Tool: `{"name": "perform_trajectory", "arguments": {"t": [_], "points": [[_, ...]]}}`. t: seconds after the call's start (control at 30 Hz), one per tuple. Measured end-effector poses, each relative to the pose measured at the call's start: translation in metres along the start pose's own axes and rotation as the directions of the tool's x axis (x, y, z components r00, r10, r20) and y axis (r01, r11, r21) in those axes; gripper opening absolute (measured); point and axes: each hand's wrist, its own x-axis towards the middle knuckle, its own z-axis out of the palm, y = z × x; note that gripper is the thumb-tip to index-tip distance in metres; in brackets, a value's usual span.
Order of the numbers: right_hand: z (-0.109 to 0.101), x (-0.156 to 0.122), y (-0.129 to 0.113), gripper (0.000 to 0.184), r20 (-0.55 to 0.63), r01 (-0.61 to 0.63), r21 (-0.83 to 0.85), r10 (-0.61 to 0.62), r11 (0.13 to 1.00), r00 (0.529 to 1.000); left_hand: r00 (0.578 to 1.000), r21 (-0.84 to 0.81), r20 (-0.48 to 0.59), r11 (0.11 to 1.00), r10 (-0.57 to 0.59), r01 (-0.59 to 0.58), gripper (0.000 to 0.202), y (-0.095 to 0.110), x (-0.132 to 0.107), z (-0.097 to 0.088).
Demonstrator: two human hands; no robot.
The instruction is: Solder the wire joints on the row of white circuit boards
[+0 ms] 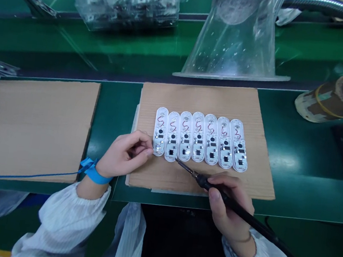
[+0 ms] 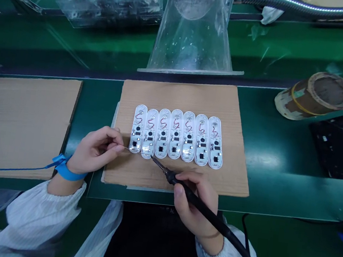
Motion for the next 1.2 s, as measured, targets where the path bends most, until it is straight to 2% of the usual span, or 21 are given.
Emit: {"name": "perform_trajectory", "arguments": {"t": [0.27, 0.5, 0.7, 0.93, 1.2], "points": [[0.0, 0.003, -0.002, 0.012, 0.01, 0.014, -0.055, -0.013, 0.998, 1.0, 1.0, 0.011, 0.016, 1.0, 0.008, -0.008, 0.009, 0.001, 0.002, 0.001], [-0.002, -0.005, 0.003, 0.015, 0.0, -0.043, 0.028, 0.043, 0.999, 0.999, 1.0, -0.006, 0.009, 1.0, 0.023, -0.023, 0.01, 0.001, 0.001, 0.001], [-0.001, 0.002, -0.003, 0.012, 0.05, 0.019, -0.086, -0.015, 0.996, 0.999, 1.0, -0.004, 0.018, 1.0, 0.023, -0.023, 0.01, 0.004, 0.004, 0.002], [-0.002, -0.001, 0.001, 0.014, 0.021, -0.005, -0.048, 0.006, 0.999, 1.0, 1.0, 0.007, -0.008, 1.0, 0.026, -0.026, 0.01, 0.005, 0.003, 0.0], [0.001, 0.008, -0.008, 0.01, 0.072, 0.041, -0.128, -0.031, 0.991, 0.997, 0.999, -0.018, 0.026, 1.0, 0.02, -0.019, 0.01, 0.004, 0.003, 0.001]]}}
